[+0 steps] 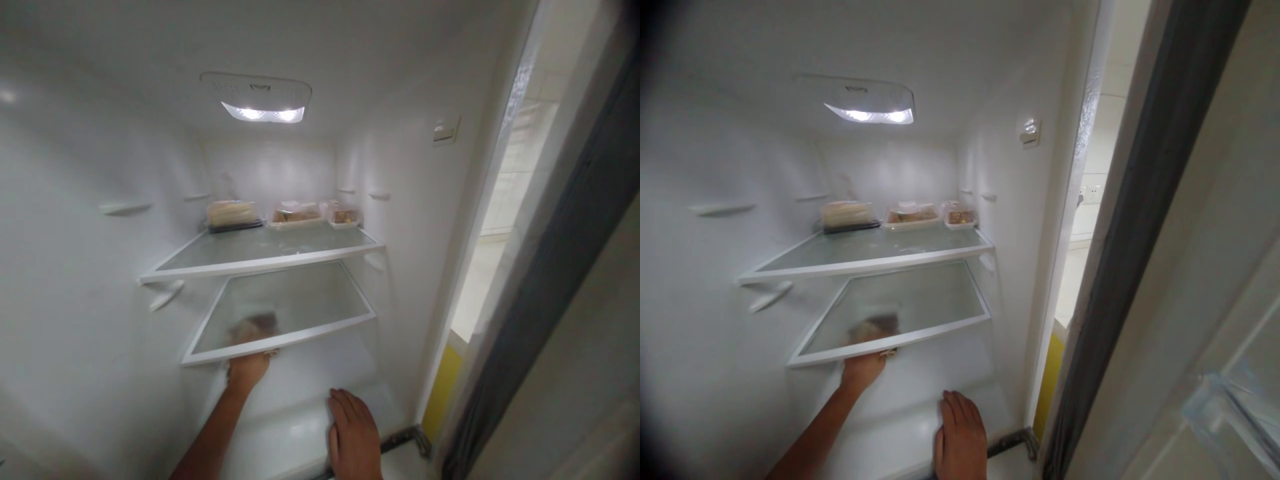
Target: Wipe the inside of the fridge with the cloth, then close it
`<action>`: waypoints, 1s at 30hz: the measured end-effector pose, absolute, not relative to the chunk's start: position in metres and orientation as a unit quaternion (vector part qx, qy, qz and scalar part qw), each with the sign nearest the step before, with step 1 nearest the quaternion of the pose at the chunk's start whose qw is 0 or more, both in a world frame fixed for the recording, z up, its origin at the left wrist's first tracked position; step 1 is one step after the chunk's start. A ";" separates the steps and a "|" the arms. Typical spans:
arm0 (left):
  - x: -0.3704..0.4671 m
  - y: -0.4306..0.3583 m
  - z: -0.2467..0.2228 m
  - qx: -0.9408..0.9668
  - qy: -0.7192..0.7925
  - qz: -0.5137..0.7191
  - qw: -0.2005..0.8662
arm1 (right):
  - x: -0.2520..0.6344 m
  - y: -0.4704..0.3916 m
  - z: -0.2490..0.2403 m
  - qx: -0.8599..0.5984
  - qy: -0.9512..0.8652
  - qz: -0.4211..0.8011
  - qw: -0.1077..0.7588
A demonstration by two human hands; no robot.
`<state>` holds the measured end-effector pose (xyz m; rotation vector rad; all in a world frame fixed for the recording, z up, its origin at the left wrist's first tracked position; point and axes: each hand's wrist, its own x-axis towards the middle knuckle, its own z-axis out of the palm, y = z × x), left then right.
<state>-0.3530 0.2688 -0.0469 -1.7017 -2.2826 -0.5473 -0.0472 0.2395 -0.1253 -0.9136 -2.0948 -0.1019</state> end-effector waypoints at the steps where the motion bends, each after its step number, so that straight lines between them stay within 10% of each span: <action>1: -0.341 0.271 -0.043 -0.583 -0.784 -0.179 0.113 | -0.047 0.240 -0.126 -0.354 -0.836 -0.035 0.418; 14: -0.118 0.299 -0.051 -0.709 -0.686 -0.137 -0.086 | 0.004 0.220 -0.183 -0.461 -0.774 -0.114 0.418; 30: -0.267 0.113 -0.032 -0.592 -0.800 -0.099 0.018 | 0.009 0.200 -0.168 -0.464 -0.769 -0.009 0.439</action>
